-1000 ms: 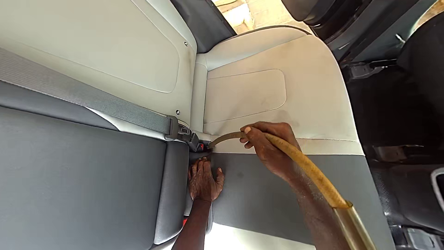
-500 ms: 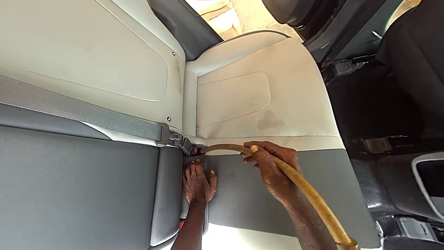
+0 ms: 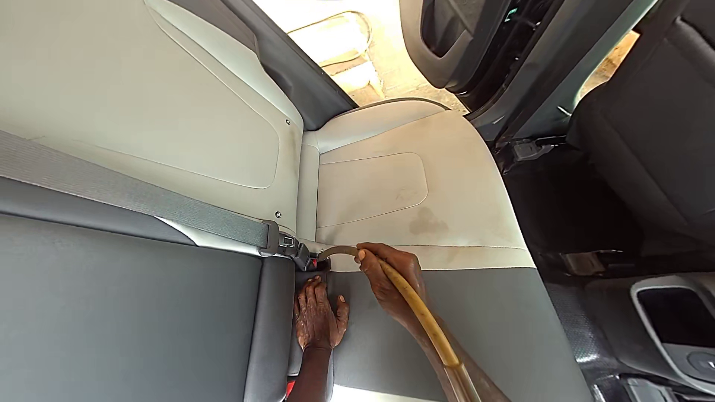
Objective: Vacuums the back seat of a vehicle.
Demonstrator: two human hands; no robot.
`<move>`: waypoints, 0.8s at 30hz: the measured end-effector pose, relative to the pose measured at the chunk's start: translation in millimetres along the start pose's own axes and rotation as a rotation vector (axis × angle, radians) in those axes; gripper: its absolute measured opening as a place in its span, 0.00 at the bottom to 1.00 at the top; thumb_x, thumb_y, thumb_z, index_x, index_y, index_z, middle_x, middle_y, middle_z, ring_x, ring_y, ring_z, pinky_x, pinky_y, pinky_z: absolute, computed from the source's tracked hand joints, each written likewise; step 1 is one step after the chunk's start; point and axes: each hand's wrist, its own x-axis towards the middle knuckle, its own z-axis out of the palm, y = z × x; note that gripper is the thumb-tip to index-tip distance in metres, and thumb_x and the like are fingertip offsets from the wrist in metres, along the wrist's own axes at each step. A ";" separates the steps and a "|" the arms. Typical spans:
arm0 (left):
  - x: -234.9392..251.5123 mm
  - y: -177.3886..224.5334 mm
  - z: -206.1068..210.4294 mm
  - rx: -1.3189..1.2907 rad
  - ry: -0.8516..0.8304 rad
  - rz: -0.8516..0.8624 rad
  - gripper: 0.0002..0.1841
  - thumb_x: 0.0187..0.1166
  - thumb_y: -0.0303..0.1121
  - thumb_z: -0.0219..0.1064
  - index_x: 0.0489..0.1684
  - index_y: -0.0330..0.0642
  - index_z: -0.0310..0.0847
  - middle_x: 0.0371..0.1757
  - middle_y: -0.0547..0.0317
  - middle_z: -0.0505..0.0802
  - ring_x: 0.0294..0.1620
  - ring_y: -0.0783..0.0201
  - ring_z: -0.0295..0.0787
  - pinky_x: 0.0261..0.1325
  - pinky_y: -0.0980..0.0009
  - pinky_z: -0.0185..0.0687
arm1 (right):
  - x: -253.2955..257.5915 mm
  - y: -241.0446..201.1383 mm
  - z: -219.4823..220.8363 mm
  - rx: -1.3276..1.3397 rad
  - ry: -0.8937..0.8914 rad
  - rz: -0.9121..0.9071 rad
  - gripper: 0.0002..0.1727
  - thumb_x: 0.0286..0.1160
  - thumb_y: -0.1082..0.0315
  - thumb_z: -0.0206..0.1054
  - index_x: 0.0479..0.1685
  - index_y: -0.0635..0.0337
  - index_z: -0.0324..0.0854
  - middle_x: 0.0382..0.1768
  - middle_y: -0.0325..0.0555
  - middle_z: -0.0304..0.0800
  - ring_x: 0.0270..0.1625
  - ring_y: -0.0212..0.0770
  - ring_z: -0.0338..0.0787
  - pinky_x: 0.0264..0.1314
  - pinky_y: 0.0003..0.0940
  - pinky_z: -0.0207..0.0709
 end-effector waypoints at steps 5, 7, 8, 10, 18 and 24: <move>-1.5 0.1 2.2 -0.011 -0.015 -0.012 0.35 0.76 0.61 0.44 0.59 0.45 0.89 0.71 0.53 0.90 0.76 0.49 0.82 0.79 0.51 0.69 | 41.4 4.0 -4.0 0.031 -0.047 -0.043 0.19 0.86 0.56 0.56 0.46 0.57 0.91 0.30 0.39 0.94 0.33 0.35 0.94 0.38 0.41 0.90; -1.5 -0.9 3.1 -0.016 -0.002 -0.005 0.35 0.76 0.61 0.44 0.59 0.45 0.89 0.70 0.53 0.90 0.76 0.50 0.82 0.79 0.52 0.70 | 54.0 -5.3 -11.3 0.044 -0.023 -0.061 0.18 0.85 0.58 0.57 0.43 0.57 0.92 0.30 0.39 0.95 0.34 0.35 0.96 0.39 0.39 0.92; -1.4 -0.8 3.4 -0.021 0.005 -0.004 0.35 0.76 0.61 0.45 0.58 0.46 0.89 0.69 0.53 0.91 0.75 0.50 0.82 0.78 0.52 0.70 | 58.2 -9.8 -12.0 0.056 -0.005 -0.067 0.17 0.84 0.59 0.58 0.42 0.57 0.92 0.29 0.38 0.95 0.33 0.33 0.96 0.38 0.37 0.92; -1.7 0.2 3.1 -0.032 0.007 -0.005 0.35 0.76 0.61 0.45 0.58 0.45 0.89 0.69 0.53 0.91 0.75 0.50 0.82 0.78 0.52 0.70 | 63.9 -14.3 -8.4 0.069 0.015 -0.083 0.15 0.82 0.60 0.60 0.39 0.56 0.92 0.28 0.36 0.95 0.30 0.31 0.94 0.34 0.33 0.90; -2.4 2.1 -0.4 -0.078 -0.021 -0.011 0.34 0.76 0.61 0.47 0.58 0.44 0.89 0.72 0.52 0.89 0.78 0.50 0.81 0.80 0.54 0.70 | 87.4 -18.5 -13.4 0.016 -0.180 -0.093 0.13 0.86 0.63 0.60 0.42 0.57 0.90 0.28 0.38 0.93 0.26 0.31 0.91 0.24 0.26 0.83; -3.8 1.6 2.3 -0.088 0.004 -0.019 0.34 0.74 0.62 0.48 0.57 0.45 0.89 0.72 0.54 0.89 0.79 0.51 0.80 0.80 0.55 0.70 | 111.6 -10.5 5.0 -0.119 -0.255 -0.247 0.17 0.80 0.59 0.60 0.41 0.61 0.92 0.27 0.43 0.93 0.29 0.39 0.93 0.35 0.45 0.89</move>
